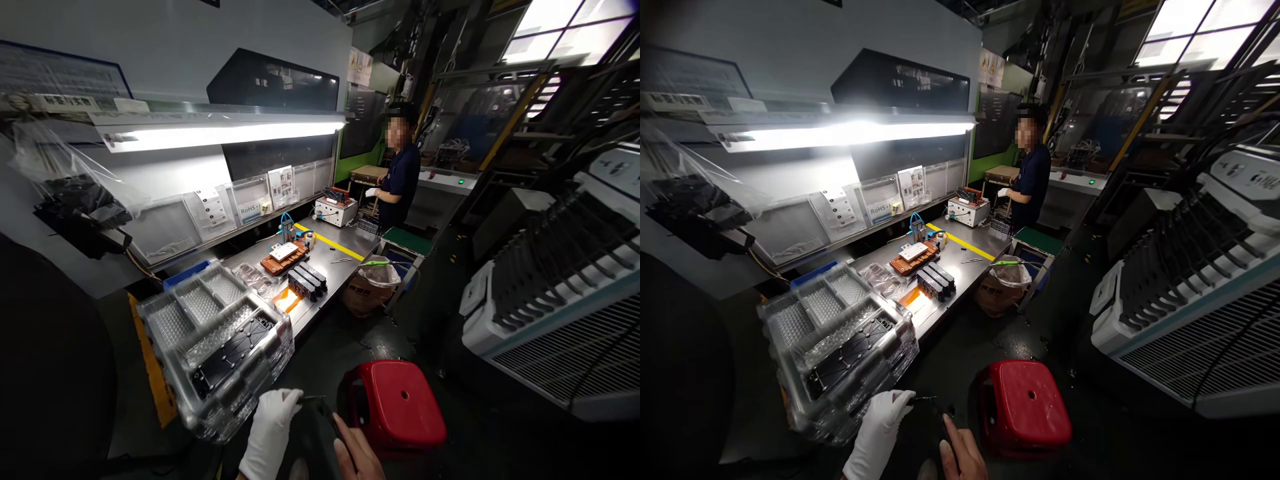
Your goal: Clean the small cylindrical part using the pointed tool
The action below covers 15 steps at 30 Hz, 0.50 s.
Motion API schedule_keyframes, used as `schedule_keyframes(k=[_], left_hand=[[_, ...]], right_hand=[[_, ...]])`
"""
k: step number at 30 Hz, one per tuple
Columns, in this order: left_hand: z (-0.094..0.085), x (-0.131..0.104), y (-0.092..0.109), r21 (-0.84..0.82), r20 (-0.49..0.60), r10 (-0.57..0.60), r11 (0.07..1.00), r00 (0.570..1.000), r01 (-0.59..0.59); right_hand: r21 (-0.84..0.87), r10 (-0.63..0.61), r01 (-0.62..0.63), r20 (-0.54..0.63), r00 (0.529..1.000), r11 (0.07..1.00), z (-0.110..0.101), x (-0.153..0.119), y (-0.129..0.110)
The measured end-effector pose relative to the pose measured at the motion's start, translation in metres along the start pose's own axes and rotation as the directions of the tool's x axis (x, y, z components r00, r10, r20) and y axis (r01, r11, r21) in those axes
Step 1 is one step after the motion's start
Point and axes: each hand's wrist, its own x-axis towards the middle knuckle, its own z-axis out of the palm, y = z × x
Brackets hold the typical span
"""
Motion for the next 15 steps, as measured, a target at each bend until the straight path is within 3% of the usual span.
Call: schedule_keyframes(k=[8, 12, 15], left_hand=[[0.000, 0.000, 0.005, 0.022, 0.039, -0.010, 1.000, 0.999, 0.009], [0.002, 0.000, 0.009, 0.017, 0.069, -0.040, 0.999, 0.997, 0.039], [0.005, -0.002, 0.010, -0.014, 0.084, -0.061, 0.998, 0.995, 0.063]], right_hand=[[0.021, -0.019, 0.018, 0.075, 0.997, 1.000, -0.010, 0.001, 0.005], [0.012, -0.078, 0.077, 0.189, 0.979, 0.997, -0.021, 0.006, 0.007], [0.007, -0.035, 0.034, 0.154, 0.987, 0.999, -0.019, 0.004, 0.007]])
